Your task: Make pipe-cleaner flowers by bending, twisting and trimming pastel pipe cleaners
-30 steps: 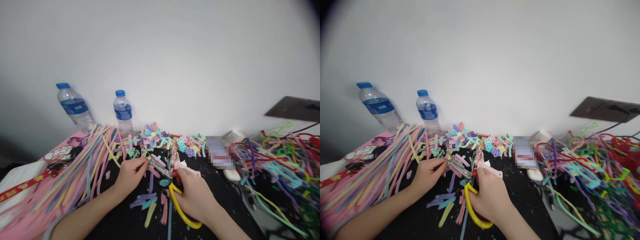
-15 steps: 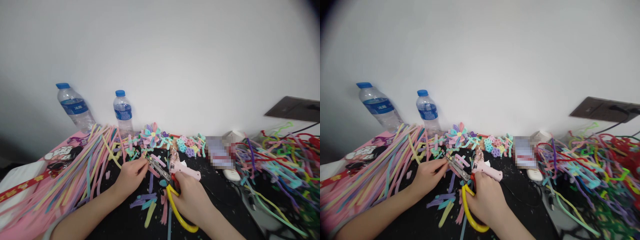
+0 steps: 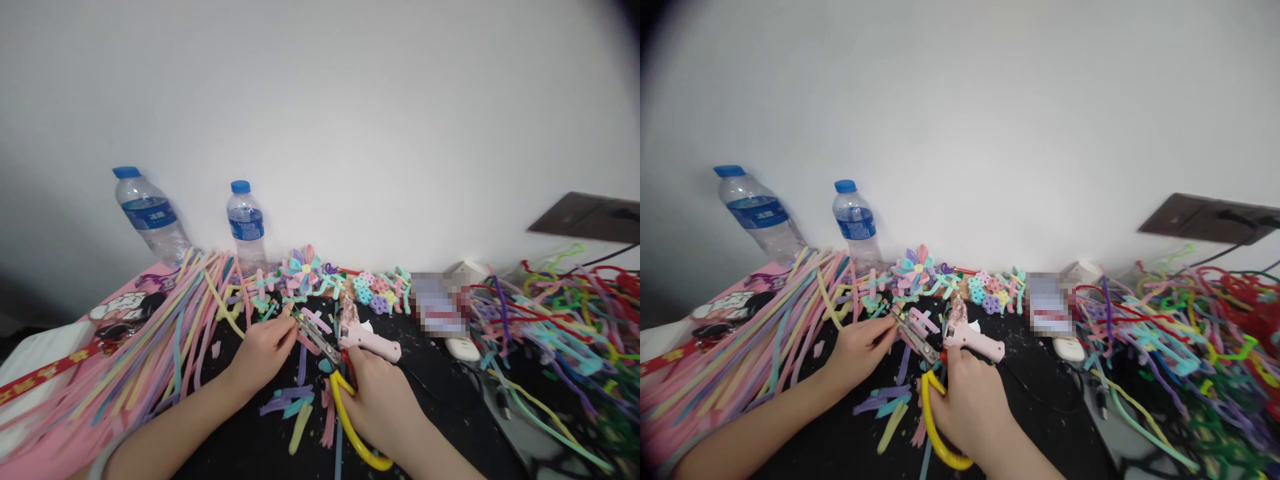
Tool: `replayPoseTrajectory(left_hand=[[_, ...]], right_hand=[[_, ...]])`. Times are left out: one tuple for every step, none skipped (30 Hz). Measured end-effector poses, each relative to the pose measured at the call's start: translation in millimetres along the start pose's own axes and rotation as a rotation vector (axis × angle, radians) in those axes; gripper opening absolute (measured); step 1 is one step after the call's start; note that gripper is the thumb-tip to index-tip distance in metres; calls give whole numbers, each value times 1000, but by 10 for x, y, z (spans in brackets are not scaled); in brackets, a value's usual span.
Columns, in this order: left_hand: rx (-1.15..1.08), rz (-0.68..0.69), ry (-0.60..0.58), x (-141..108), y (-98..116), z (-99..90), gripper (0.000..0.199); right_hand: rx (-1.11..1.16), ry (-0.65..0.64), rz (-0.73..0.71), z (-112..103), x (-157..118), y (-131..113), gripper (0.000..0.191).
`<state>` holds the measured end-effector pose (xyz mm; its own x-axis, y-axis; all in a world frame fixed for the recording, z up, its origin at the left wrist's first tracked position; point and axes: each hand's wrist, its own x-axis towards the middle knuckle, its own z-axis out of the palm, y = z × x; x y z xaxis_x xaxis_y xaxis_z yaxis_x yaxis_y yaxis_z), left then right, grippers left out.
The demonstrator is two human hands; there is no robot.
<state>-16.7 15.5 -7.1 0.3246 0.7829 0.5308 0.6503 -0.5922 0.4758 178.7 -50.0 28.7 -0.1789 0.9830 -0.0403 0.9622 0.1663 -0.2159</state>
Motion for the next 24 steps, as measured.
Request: replayPoseTrajectory(left_hand=[[-16,-7,-8,5,4,-6,23],[-36,-20,-23,12,9,-14,23],[-59,-37,-41,21,15,-24,25],[-86,-56,-66,32,20,-35,26],[-116,-73,-94,43,22,-46,28],[-149,-92,-124,54,22,-57,30],[-187,-112,-153,65,18,-65,32],[-235,-133,-182,75,12,-72,33],[-291,-157,-212,85,3,-78,33],[-350,-182,-239,94,-7,-82,33],[-409,-208,-261,102,-17,-85,33],[-468,-234,-283,111,-27,-87,33],[-525,-258,-305,120,-36,-88,32],[-576,-280,-324,129,-44,-88,32],[-625,-297,-340,136,-53,-87,32],[-673,-310,-354,142,-61,-83,32],[-721,-319,-366,146,-70,-78,33],[-771,-326,-375,147,-78,-70,33],[-826,-338,-387,145,-87,-60,33],[-885,-355,-398,141,-94,-49,34],[-949,-378,-412,136,-100,-39,34],[-1017,-408,-427,130,-103,-30,35],[-1088,-440,-442,124,-105,-25,35],[-1161,-472,-459,120,-104,-23,35]], right_hand=[[-1,1,-1,-6,7,5,21],[0,2,-1,-13,17,12,20],[4,4,1,-21,27,21,20],[13,3,0,-29,38,34,21],[23,2,-2,-37,49,49,22],[33,-1,-4,-44,58,68,24],[45,-5,-7,-51,67,88,25],[58,-9,-11,-57,75,110,25],[71,-14,-17,-65,83,133,25],[83,-16,-25,-73,92,156,25],[92,-17,-35,-82,101,178,25],[99,-17,-47,-93,111,199,26],[102,-15,-59,-106,120,218,28],[104,-11,-70,-119,129,235,29],[106,-9,-79,-133,137,249,30],[112,-10,-89,-146,142,261,31],[122,-13,-100,-158,146,272,31],[132,-17,-110,-167,147,281,30],[142,-21,-121,-175,148,289,30],[150,-26,-131,-181,148,296,30],[158,-30,-141,-184,149,303,30],[165,-33,-150,-185,151,309,30],[172,-34,-159,-185,153,315,30],[179,-37,-168,-185,157,319,30]])
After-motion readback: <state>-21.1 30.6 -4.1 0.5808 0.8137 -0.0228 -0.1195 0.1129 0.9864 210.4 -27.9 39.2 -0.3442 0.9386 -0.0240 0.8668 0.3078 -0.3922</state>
